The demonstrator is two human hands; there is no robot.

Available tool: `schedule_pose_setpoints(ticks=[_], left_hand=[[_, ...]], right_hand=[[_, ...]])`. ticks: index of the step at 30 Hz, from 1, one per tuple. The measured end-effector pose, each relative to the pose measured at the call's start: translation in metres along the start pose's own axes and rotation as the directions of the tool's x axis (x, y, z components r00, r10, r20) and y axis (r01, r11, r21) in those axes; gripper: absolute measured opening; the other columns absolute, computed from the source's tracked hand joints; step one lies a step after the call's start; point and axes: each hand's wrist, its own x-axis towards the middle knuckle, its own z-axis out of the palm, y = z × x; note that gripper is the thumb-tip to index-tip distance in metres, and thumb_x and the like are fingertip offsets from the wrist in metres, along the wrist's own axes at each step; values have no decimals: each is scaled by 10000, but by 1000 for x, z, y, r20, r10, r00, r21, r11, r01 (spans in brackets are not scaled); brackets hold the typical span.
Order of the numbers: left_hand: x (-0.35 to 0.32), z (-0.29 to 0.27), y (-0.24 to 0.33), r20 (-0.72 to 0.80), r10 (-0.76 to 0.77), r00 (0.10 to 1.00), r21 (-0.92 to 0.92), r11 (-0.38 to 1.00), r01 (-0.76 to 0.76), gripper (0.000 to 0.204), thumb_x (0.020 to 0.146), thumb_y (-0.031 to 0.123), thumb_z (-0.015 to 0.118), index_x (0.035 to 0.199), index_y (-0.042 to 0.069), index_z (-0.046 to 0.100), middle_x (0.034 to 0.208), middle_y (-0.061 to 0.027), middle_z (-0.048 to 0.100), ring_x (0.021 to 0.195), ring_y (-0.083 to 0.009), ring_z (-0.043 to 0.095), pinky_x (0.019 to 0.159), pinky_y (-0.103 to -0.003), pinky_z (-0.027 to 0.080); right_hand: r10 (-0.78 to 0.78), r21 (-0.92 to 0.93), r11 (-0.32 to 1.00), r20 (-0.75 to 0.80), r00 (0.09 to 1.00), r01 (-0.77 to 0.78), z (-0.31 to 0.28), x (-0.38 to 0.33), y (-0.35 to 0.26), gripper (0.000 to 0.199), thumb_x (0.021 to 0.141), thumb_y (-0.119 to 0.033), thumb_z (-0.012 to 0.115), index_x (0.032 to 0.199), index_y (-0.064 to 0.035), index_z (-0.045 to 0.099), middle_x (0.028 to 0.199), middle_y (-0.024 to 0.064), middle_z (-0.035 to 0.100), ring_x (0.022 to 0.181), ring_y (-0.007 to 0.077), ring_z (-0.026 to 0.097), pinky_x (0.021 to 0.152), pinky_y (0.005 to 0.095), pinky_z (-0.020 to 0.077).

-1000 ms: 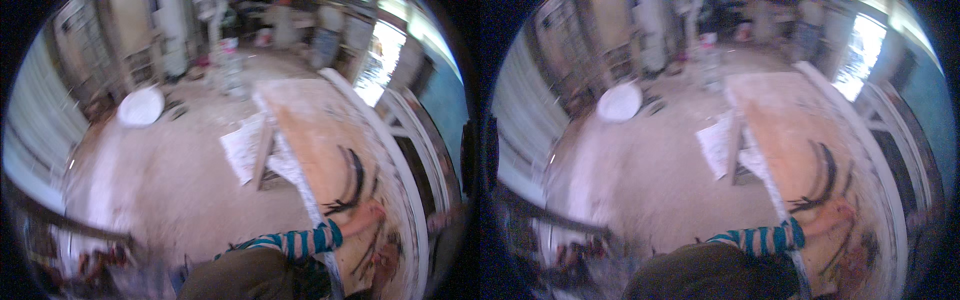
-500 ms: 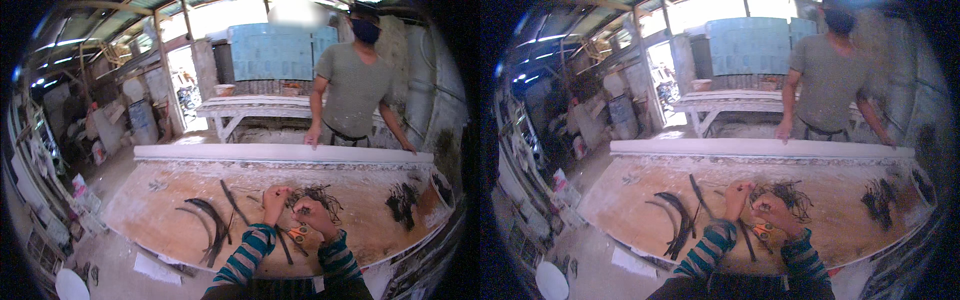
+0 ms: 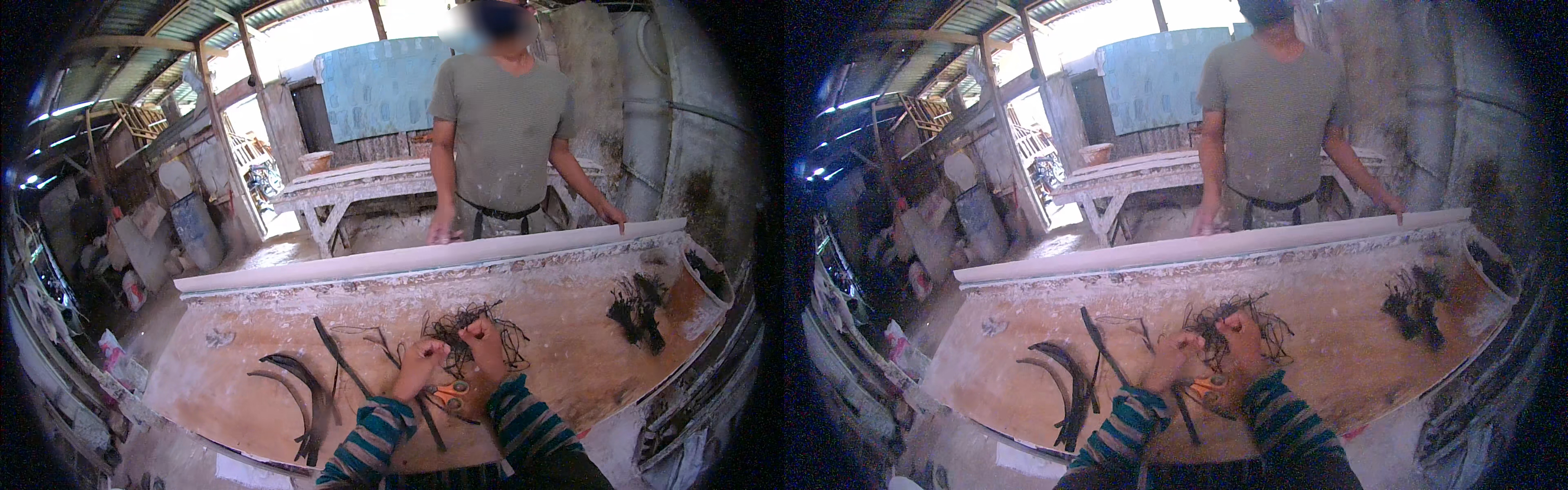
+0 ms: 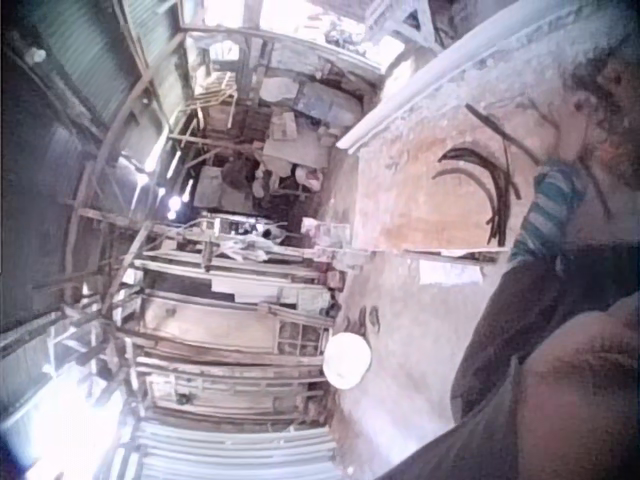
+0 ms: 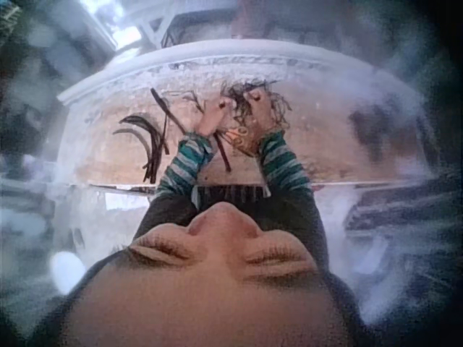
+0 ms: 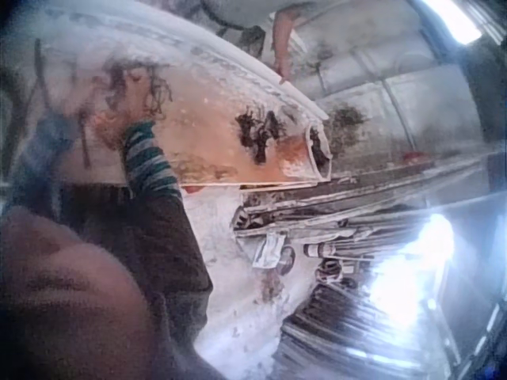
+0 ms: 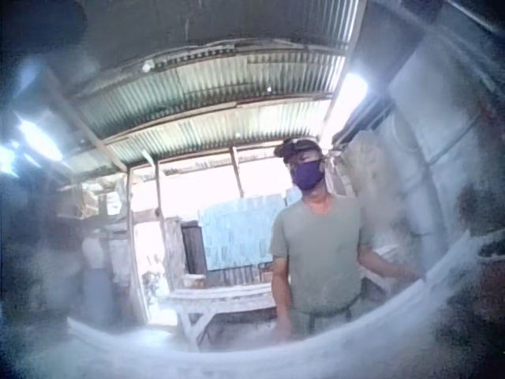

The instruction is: The person uses orange-handled scissors to cut black cables into smaller pieces on a wooden workbench. The person repeatedly picks up cables, cuts them, and places the cut pieces on the table.

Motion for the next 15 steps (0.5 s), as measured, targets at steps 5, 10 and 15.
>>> schedule_pose_setpoints(ticks=[5, 10, 15], left_hand=[[-16, 19, 30, 242, 204, 949, 91, 969, -231, 85, 808, 69, 608, 863, 7, 623, 788, -45, 528, 749, -119, 519, 658, -238, 413], [-25, 33, 26, 276, 221, 935, 98, 962, -256, 101, 828, 92, 591, 847, -6, 604, 769, -35, 470, 706, -115, 477, 624, -247, 392], [-29, 31, 27, 330, 74, 941, -43, 997, -63, 159, 855, 160, 579, 891, 6, 593, 815, -9, 484, 778, -108, 503, 682, -261, 428]], right_hand=[[-21, -41, 999, -29, 999, 19, -6, 2, -15, 155, 743, -51, 672, 714, -57, 521, 673, -34, 451, 646, 73, 416, 601, 223, 366], [-29, 182, 983, 9, 1000, 27, -15, 6, -17, 87, 793, -59, 634, 774, -35, 553, 679, -51, 425, 657, 57, 398, 624, 189, 373], [-138, 88, 988, 97, 986, 130, -14, 9, -23, 149, 859, -112, 574, 965, -13, 606, 703, -40, 500, 637, 51, 434, 648, 171, 394]])
